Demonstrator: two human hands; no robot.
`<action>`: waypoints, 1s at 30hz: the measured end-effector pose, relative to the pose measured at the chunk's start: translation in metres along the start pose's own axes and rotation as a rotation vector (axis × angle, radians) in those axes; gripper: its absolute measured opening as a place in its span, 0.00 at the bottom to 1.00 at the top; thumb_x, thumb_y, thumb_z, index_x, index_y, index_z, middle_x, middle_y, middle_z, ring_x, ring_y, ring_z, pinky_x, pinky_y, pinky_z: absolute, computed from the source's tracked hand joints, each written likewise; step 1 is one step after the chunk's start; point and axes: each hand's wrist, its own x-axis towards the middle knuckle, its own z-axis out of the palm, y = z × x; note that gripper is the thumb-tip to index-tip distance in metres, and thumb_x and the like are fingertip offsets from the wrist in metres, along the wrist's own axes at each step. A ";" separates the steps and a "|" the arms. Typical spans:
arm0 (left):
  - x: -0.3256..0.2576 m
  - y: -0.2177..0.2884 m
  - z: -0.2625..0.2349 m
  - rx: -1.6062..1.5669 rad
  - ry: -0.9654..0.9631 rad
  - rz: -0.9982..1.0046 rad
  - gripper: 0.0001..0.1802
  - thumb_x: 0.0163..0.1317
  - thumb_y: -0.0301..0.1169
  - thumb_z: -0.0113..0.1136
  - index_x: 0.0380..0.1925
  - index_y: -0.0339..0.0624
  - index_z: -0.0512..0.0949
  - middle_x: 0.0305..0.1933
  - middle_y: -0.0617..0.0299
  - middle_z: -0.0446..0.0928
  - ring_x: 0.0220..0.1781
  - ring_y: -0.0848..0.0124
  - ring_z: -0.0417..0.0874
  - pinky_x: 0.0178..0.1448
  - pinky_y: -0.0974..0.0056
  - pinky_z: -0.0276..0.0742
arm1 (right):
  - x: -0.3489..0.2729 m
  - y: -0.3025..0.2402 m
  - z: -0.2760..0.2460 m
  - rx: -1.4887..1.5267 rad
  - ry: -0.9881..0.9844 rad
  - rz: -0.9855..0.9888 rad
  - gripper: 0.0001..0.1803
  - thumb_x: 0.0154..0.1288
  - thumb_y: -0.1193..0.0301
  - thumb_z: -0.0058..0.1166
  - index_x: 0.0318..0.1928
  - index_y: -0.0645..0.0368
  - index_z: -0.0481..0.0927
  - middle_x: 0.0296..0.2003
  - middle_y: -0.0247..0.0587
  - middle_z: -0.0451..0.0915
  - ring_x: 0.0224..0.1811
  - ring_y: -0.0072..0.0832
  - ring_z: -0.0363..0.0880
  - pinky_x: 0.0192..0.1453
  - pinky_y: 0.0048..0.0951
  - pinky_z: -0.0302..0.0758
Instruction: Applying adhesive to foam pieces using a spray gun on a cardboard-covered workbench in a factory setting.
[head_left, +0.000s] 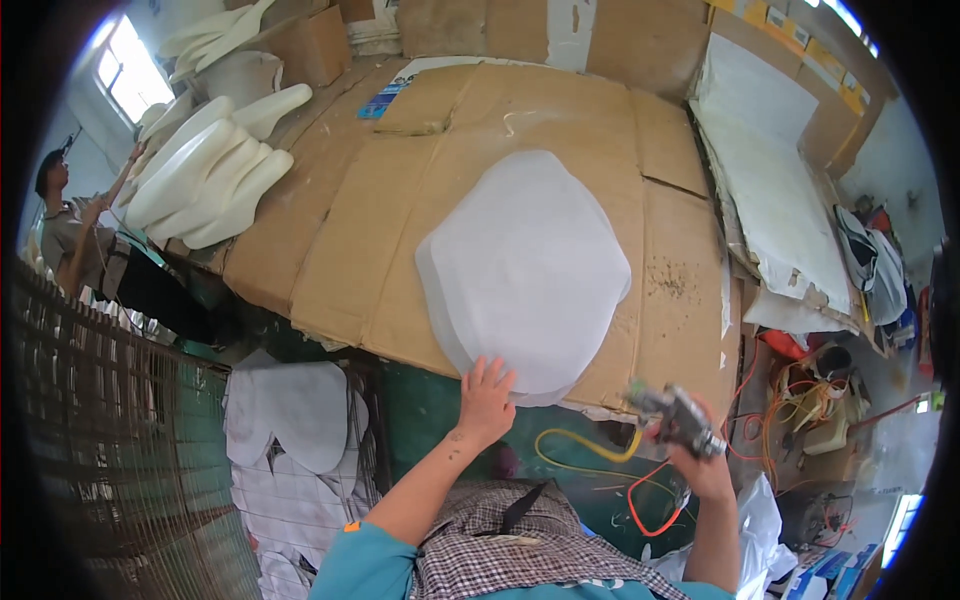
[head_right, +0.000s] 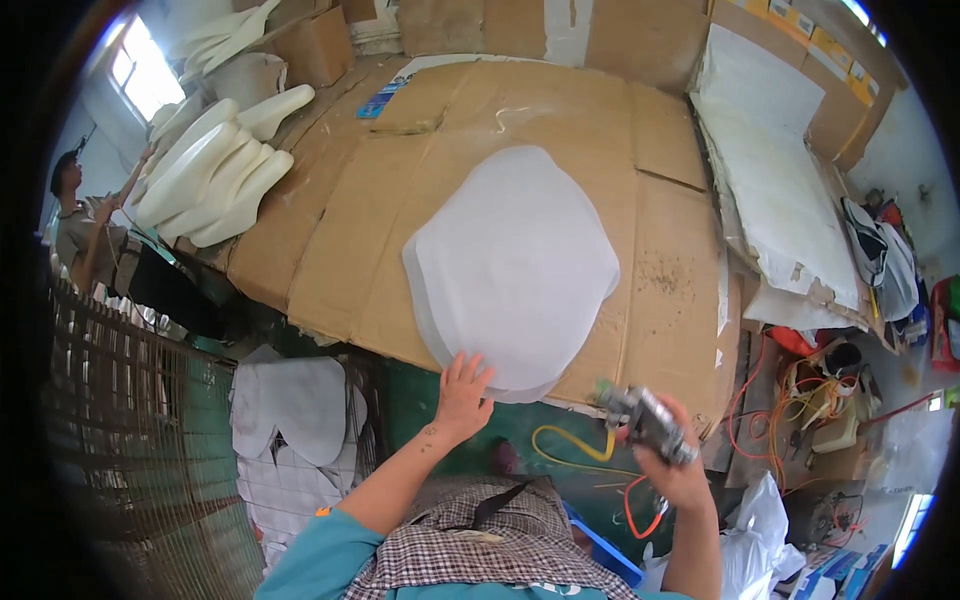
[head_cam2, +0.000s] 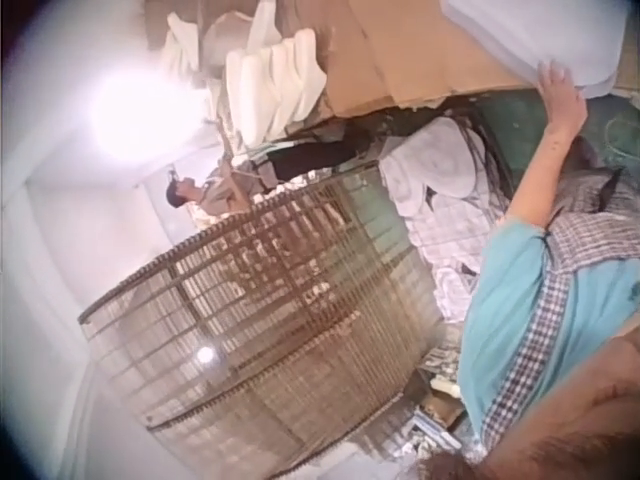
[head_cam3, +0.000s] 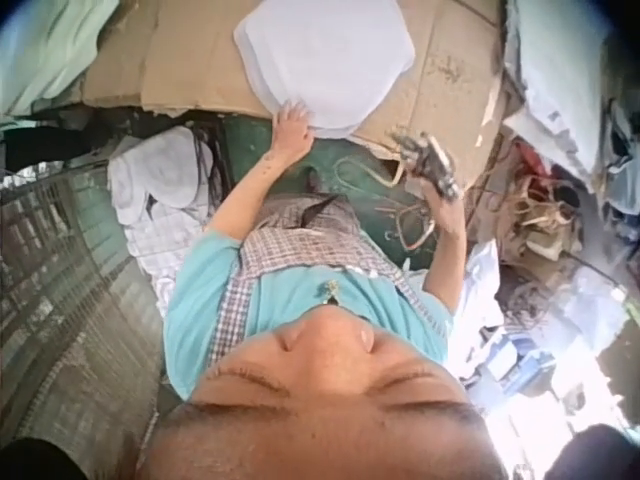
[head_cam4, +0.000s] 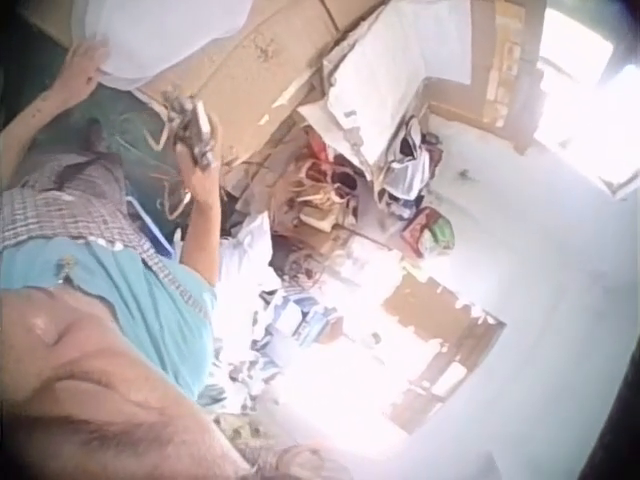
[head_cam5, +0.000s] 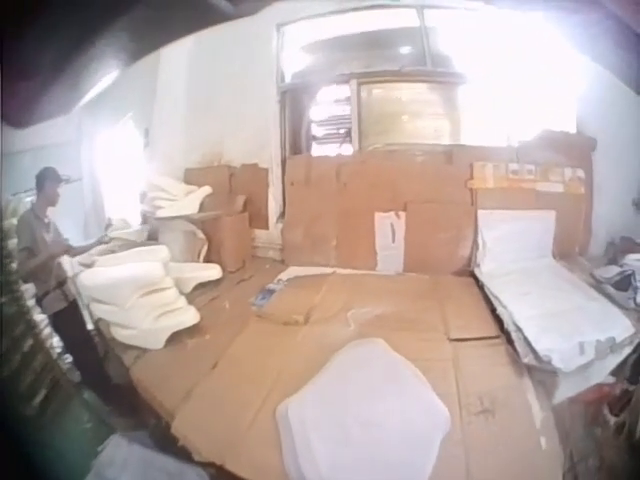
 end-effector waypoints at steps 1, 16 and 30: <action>-0.003 -0.003 0.000 0.011 -0.008 -0.007 0.26 0.46 0.30 0.57 0.50 0.44 0.69 0.60 0.52 0.59 0.65 0.50 0.52 0.63 0.43 0.52 | -0.008 -0.005 0.007 0.112 -0.094 -0.085 0.28 0.56 0.78 0.49 0.58 0.61 0.59 0.37 0.36 0.75 0.39 0.23 0.73 0.45 0.25 0.69; -0.091 -0.068 0.005 -0.213 0.191 -0.305 0.16 0.43 0.25 0.58 0.37 0.40 0.75 0.44 0.54 0.73 0.51 0.54 0.69 0.57 0.56 0.65 | -0.079 -0.041 -0.021 -0.105 -0.044 -0.039 0.27 0.55 0.73 0.56 0.55 0.67 0.66 0.32 0.36 0.75 0.33 0.23 0.74 0.39 0.24 0.72; -0.075 -0.062 -0.001 -0.293 0.149 -0.323 0.14 0.46 0.25 0.56 0.37 0.40 0.76 0.42 0.55 0.75 0.49 0.55 0.71 0.54 0.58 0.68 | -0.124 -0.055 -0.020 -0.133 0.151 0.019 0.26 0.52 0.75 0.57 0.53 0.68 0.67 0.30 0.35 0.75 0.32 0.22 0.75 0.39 0.24 0.73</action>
